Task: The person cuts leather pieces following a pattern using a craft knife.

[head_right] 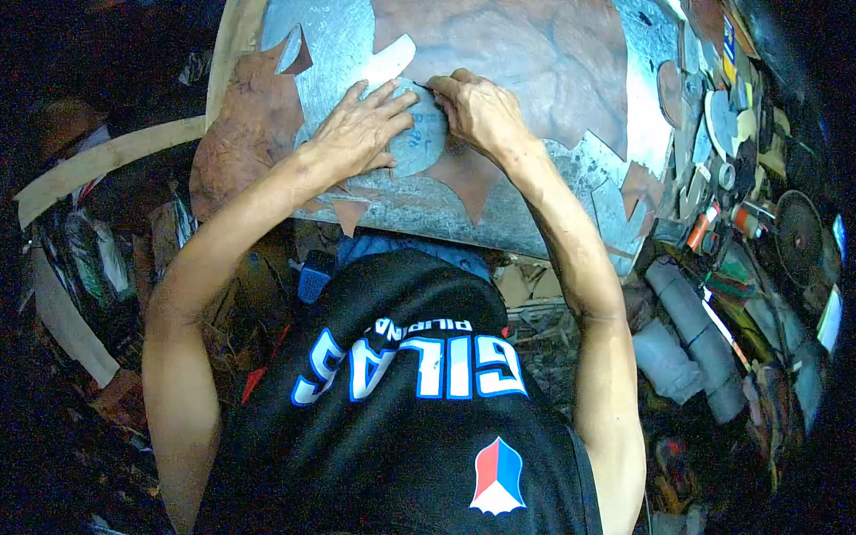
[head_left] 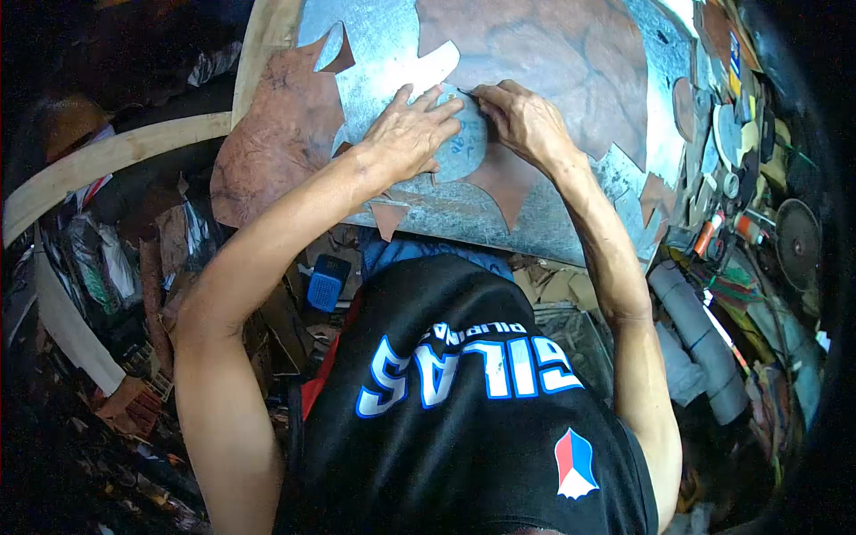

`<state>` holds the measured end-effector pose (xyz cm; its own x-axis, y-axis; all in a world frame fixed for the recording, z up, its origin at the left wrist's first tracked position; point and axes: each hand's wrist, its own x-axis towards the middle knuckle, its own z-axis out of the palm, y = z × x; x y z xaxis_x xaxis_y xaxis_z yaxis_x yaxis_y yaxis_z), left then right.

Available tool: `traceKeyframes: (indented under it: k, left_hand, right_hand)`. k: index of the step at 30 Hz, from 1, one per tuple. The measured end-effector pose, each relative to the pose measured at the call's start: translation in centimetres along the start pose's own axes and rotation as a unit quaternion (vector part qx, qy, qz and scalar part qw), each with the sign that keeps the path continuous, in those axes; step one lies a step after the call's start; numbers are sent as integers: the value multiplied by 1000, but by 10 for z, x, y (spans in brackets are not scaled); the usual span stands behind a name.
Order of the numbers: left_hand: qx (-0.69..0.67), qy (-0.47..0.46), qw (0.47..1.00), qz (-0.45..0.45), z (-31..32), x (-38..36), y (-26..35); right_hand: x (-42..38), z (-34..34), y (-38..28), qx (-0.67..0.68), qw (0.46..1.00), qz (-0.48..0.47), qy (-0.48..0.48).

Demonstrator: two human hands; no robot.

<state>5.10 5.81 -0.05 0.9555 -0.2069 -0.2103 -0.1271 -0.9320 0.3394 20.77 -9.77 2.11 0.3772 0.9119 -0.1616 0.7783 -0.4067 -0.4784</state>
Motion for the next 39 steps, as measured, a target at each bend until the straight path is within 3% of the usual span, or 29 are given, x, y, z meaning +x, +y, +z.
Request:
traceKeyframes:
  k: [30,32,39]
  left_hand:
    - [23,-39,999,-3,-10,5,2]
    - [33,-49,998,-5,-11,6,3]
    - [35,-26,999,25,-13,6,2]
  right_hand:
    - [-57,31,-41,67,974,170,134]
    - [-61,30,-51,78,961,251,85]
    - [-84,49,-73,108,945,282,128]
